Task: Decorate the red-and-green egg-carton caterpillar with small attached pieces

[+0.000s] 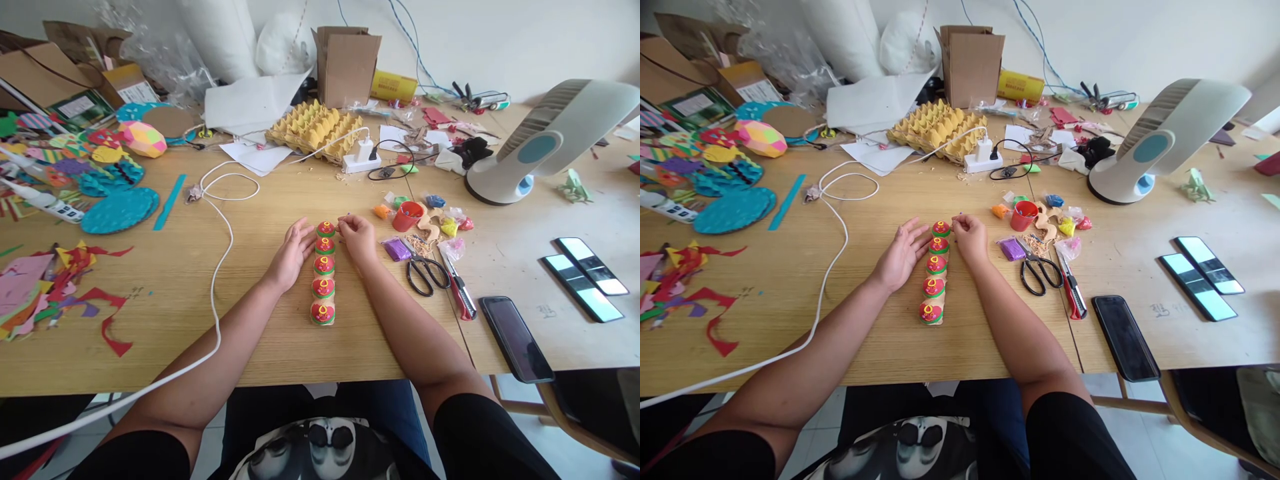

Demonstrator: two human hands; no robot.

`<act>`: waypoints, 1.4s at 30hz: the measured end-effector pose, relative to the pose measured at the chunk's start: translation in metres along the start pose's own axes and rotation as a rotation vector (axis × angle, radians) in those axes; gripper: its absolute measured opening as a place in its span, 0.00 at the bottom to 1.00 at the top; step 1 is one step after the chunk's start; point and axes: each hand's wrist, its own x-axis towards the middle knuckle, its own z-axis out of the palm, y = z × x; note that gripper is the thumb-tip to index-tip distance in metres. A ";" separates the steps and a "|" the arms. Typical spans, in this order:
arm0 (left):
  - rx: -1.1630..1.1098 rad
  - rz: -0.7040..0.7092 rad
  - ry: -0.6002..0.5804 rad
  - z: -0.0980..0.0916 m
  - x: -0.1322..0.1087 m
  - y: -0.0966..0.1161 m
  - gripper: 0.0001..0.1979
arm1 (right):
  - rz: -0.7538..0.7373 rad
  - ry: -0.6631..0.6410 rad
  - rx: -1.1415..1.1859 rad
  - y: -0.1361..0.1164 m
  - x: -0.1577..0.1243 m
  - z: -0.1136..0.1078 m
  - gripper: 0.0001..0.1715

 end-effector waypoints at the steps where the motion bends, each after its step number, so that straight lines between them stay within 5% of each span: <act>1: -0.001 -0.002 0.001 0.000 0.000 0.000 0.34 | 0.002 -0.001 -0.006 0.000 0.000 0.000 0.06; 42: -0.073 -0.025 0.020 0.004 -0.003 0.003 0.33 | 0.022 0.017 -0.024 -0.001 -0.003 -0.005 0.09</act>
